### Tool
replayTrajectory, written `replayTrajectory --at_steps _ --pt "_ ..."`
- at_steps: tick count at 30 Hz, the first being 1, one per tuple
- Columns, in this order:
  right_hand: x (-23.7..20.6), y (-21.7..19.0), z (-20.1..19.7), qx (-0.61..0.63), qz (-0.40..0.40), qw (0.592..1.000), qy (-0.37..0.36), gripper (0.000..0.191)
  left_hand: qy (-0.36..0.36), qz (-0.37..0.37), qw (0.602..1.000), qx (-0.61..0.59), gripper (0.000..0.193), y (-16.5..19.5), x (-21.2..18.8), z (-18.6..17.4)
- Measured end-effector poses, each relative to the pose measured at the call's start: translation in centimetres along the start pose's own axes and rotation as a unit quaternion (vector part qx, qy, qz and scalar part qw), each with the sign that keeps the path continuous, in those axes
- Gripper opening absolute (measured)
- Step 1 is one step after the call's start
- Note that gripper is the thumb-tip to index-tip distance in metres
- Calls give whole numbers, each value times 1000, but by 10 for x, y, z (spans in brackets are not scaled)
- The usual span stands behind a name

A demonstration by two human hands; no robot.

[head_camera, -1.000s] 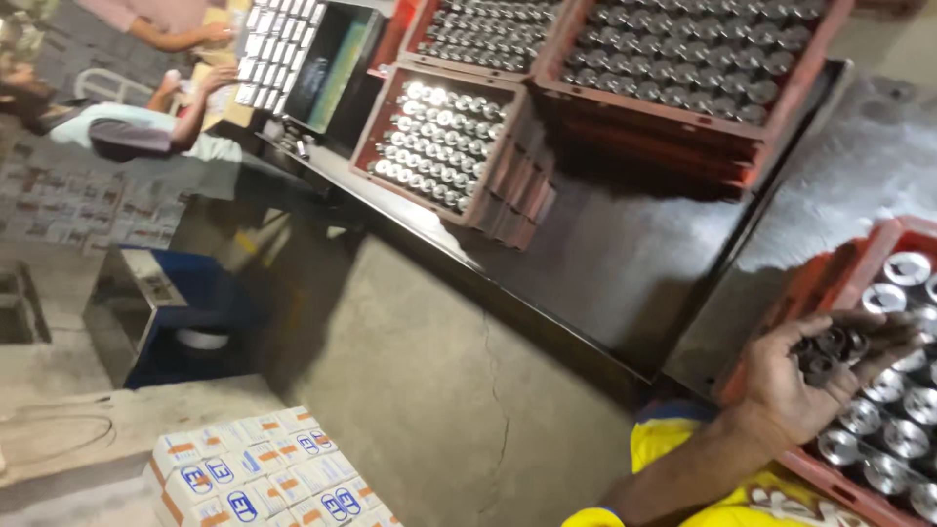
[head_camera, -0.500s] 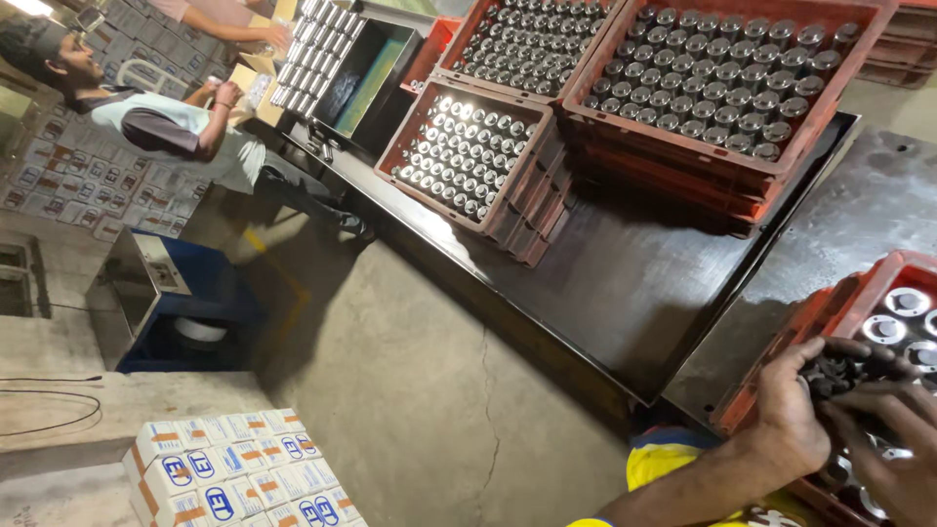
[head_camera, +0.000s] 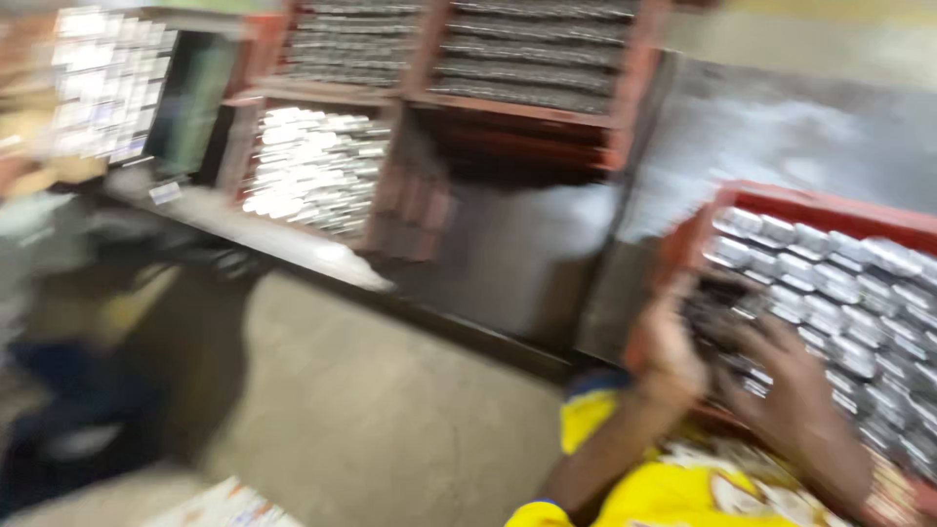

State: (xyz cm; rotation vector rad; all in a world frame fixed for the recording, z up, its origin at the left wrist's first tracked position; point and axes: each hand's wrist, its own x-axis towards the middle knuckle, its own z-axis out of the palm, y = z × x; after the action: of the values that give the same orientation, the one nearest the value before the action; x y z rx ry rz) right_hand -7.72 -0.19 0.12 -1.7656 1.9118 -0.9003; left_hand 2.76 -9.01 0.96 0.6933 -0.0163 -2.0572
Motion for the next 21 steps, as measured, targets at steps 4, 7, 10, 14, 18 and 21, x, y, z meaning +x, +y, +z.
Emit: replayTrajectory --at_steps 4,7,10,14,18,21 --pt "1 -14 -10 16 29 999 32 32 -15 -6 998 53 31 -27 7 -35" --pt "6 -24 -17 24 20 999 11 30 -57 -2 998 29 34 -39 6 -53" --pt "11 -30 -20 10 15 1000 19 27 -91 13 995 26 36 -42 5 -56" --pt "6 -29 -23 50 13 998 28 24 -87 5 996 15 36 -40 7 -47" --pt "0 2 -42 64 46 995 69 21 -44 -12 998 -50 34 -35 10 -44" --pt "20 55 -58 -102 86 983 128 17 -74 6 990 -118 30 -33 12 -45"
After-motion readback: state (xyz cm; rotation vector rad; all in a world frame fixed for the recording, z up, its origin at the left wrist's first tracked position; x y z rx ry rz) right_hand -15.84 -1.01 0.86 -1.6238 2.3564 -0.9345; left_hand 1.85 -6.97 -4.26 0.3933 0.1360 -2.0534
